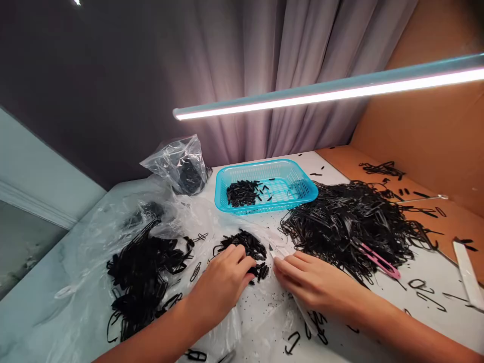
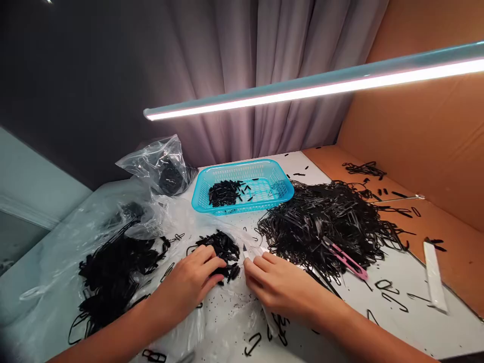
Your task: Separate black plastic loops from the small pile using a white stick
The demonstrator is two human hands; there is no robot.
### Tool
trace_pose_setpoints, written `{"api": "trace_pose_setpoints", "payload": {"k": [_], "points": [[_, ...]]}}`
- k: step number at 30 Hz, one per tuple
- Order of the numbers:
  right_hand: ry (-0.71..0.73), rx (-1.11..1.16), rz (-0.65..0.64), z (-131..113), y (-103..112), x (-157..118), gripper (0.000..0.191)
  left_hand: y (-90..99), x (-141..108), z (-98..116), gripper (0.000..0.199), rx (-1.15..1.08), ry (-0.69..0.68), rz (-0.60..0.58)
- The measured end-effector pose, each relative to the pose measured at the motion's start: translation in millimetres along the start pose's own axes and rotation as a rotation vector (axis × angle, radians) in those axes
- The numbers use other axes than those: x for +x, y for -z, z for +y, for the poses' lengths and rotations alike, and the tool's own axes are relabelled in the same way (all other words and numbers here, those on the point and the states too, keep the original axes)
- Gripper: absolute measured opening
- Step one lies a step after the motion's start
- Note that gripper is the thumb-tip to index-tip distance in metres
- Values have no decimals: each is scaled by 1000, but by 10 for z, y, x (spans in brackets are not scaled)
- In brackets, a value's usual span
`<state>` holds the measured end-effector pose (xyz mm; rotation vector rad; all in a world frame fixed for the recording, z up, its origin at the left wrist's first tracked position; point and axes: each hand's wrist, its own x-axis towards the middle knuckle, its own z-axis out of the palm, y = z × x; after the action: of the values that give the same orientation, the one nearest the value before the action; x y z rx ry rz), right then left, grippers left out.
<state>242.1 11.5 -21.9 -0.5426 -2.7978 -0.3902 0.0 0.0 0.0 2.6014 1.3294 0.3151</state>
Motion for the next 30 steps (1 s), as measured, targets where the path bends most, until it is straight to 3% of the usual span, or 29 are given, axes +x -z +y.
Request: {"api": "trace_pose_setpoints", "payload": {"k": [3,6,9,13,17,20,23,25,28,30], "points": [[24,10,-24,51,29,-43,17,-32,44,69,9,64,-22,12],[36,68,4,89,43,-113,17,26,5,46,13,-47,-29,45],[-49,238,72,97,69,-167,19,140,-55,-105,9,-257,83,151],[-165,465,283,74,197,-119,20,278,-98,-404,10,-222,303,200],[-237,512,372,25,337,4,13,258,-125,-569,9,-187,321,126],[-243,531,369,-11,359,53,14,302,-176,-578,10,-144,322,171],[-327,565,380,-25,332,113,16,495,-182,-457,8,-134,339,352],[-414,607,403,-26,319,202,22,633,-100,-269,9,-231,375,440],[-473,699,407,-17,331,357,40,720,166,114,15,-727,328,317],[-386,604,484,5,356,390,40,706,376,334,36,-1055,292,157]]}}
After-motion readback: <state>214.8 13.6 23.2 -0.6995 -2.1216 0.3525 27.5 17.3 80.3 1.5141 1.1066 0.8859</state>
